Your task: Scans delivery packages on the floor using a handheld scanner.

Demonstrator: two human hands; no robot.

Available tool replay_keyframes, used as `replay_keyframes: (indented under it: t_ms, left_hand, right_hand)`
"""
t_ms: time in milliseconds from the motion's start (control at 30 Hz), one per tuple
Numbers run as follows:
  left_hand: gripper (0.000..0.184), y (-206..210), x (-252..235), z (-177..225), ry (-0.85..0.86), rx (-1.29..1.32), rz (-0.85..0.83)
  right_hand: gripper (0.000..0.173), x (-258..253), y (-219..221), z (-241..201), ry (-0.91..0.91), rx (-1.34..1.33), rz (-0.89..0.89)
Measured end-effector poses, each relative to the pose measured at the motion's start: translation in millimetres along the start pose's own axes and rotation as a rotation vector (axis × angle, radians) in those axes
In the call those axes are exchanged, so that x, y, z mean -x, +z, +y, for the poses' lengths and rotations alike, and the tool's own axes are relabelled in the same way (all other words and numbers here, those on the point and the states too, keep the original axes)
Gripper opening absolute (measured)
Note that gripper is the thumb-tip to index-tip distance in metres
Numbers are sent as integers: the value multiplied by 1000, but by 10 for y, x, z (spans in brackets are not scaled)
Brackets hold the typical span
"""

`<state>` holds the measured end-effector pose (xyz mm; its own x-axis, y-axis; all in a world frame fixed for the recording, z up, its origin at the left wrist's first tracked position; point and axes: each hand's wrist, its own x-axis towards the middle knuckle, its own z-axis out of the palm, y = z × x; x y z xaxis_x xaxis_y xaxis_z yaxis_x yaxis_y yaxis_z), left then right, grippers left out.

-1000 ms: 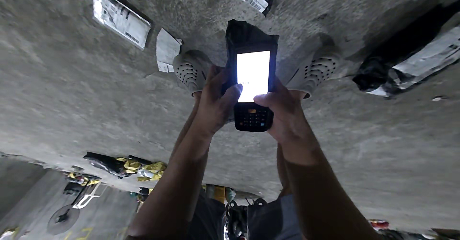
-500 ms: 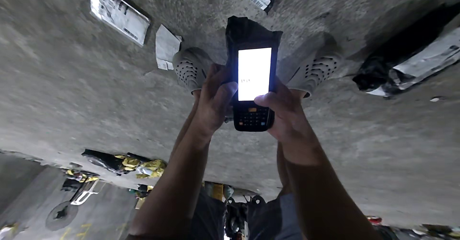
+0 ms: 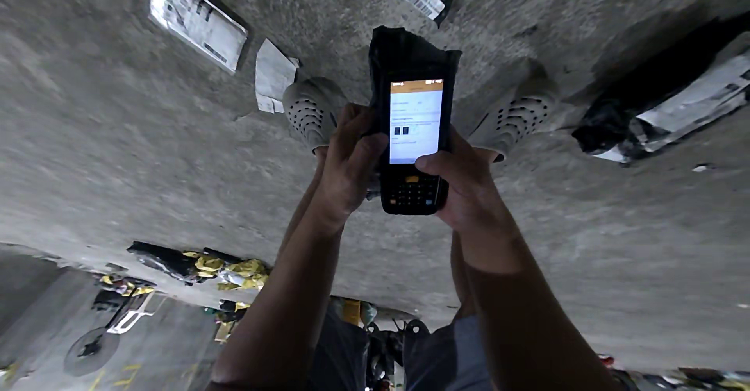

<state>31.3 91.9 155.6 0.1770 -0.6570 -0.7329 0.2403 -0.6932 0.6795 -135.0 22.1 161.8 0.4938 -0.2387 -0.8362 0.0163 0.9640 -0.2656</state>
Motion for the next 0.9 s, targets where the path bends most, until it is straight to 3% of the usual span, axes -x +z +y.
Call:
replay_keyframes:
  t_ms: [900]
  left_hand:
    - [37,-71,22,-49,21,26,23]
  right_hand:
    - [52,-16,85,17,7,53,5]
